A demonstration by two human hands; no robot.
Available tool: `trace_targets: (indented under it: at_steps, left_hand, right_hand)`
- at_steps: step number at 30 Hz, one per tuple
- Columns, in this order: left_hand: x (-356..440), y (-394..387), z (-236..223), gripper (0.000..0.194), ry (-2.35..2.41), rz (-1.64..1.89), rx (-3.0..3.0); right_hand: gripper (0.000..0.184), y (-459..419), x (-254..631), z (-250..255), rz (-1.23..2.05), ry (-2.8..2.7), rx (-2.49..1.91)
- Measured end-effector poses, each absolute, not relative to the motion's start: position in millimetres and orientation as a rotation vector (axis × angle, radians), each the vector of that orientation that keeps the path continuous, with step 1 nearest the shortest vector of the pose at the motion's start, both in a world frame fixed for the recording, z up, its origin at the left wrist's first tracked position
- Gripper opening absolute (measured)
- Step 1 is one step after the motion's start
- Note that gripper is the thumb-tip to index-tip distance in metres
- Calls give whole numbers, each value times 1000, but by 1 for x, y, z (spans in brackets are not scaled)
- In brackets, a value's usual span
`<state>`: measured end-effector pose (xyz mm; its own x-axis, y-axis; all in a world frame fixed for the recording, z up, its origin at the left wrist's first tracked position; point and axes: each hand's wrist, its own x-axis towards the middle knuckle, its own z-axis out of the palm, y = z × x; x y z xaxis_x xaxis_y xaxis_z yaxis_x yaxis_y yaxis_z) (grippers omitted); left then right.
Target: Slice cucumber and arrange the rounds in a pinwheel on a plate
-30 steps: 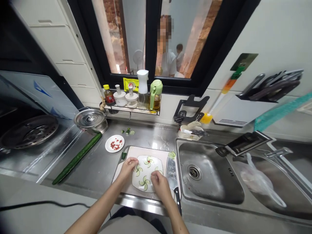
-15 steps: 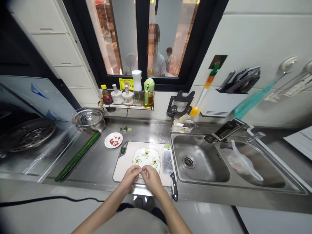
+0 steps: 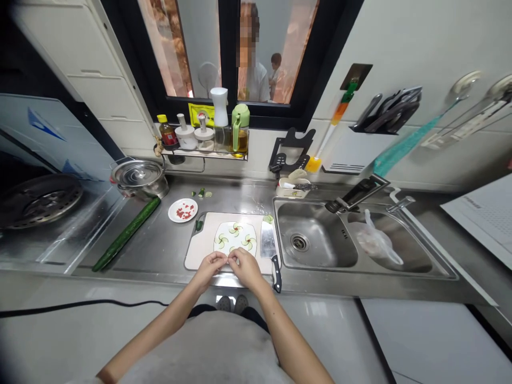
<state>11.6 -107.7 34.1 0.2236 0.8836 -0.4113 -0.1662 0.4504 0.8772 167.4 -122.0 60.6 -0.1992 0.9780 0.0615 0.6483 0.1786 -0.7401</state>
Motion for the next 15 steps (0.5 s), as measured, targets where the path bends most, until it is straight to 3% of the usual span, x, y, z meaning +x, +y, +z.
trace_targets:
  at_steps: [9, 15]
  left_hand:
    - [8, -101, 25, 40, 1197, 849, 926]
    - [-10, -90, 8, 25, 1403, 822, 1297]
  right_hand:
    - [10, -116, 171, 51, 842, -1888, -1555]
    - [11, -110, 182, 32, 848, -1847, -1715]
